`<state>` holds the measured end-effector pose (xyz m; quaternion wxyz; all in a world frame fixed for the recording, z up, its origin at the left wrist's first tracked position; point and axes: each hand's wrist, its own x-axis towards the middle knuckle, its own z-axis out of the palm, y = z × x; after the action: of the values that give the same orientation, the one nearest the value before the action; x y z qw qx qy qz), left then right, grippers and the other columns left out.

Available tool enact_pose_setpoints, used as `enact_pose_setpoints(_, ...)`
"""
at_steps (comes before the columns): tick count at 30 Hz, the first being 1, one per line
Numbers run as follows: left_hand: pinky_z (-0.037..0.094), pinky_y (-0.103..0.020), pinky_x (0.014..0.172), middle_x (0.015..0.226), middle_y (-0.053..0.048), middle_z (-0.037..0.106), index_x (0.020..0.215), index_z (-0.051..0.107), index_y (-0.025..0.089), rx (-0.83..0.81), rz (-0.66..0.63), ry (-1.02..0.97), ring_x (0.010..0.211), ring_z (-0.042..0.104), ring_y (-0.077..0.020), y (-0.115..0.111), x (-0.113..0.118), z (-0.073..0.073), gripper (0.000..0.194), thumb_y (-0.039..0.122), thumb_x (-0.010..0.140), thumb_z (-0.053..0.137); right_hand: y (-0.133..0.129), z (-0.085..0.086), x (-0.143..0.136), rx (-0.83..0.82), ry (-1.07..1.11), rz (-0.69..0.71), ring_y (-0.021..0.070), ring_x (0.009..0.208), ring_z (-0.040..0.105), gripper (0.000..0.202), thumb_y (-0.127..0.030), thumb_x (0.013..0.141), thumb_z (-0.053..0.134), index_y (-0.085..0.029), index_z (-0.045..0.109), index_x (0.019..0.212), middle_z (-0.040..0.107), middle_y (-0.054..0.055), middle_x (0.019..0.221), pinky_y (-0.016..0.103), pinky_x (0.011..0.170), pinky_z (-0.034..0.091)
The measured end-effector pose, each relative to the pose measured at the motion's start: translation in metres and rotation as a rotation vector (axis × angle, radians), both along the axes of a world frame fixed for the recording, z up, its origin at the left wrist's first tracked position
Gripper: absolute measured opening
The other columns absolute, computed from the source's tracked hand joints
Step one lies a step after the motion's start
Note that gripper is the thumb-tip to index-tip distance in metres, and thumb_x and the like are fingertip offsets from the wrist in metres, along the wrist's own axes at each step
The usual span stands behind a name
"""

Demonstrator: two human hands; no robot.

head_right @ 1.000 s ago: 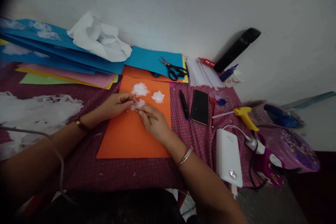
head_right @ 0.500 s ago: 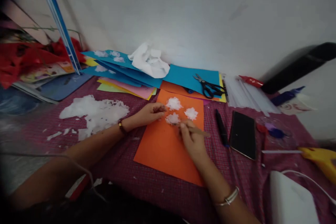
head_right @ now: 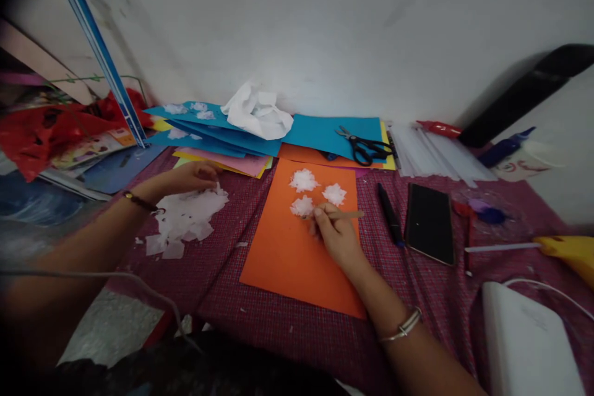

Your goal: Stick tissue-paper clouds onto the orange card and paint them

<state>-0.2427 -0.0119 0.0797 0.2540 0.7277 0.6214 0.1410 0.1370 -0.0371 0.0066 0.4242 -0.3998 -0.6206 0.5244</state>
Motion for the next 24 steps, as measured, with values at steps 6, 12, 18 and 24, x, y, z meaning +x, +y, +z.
enact_pose_setpoints(6,0.042,-0.024,0.054,0.08,-0.003,0.065,0.084,0.064,0.019,-0.082,0.05,-0.213,0.063,0.058,-0.0143,-0.003,0.066,0.03,0.023,0.039,0.075,0.058,0.006,0.005,0.007,-0.002,-0.024,-0.009,0.0123,0.049,0.05,0.04,-0.055,0.091,0.052,-0.021,0.051,0.072,0.056,-0.002,0.058,0.027,0.049,0.04)
enact_pose_setpoints(12,0.038,-0.023,0.052,0.066,0.001,0.06,0.076,0.059,0.018,-0.174,-0.175,-0.424,0.057,0.052,-0.0108,-0.005,0.147,0.009,0.013,0.031,0.074,0.062,0.017,0.012,0.017,0.048,-0.075,0.024,0.0119,0.051,0.05,0.038,-0.05,0.093,0.049,-0.021,0.049,0.069,0.054,-0.002,0.058,0.026,0.052,0.04)
enact_pose_setpoints(18,0.034,-0.022,0.051,0.06,0.004,0.054,0.084,0.056,0.018,-0.124,-0.26,-0.373,0.054,0.048,-0.0106,-0.009,0.192,-0.037,0.011,0.025,0.075,0.057,0.023,0.014,0.028,0.079,-0.131,0.092,0.0105,0.052,0.048,0.034,-0.043,0.095,0.046,-0.02,0.049,0.07,0.051,-0.003,0.058,0.025,0.054,0.039)
enact_pose_setpoints(24,0.036,-0.024,0.056,0.063,0.001,0.056,0.065,0.06,0.016,0.061,-0.321,-0.189,0.06,0.05,-0.0113,-0.005,0.204,-0.047,0.013,0.017,0.077,0.056,0.024,0.019,0.031,0.041,-0.102,0.155,0.0084,0.049,0.047,0.029,-0.032,0.095,0.046,-0.021,0.046,0.069,0.05,-0.005,0.056,0.022,0.051,0.039)
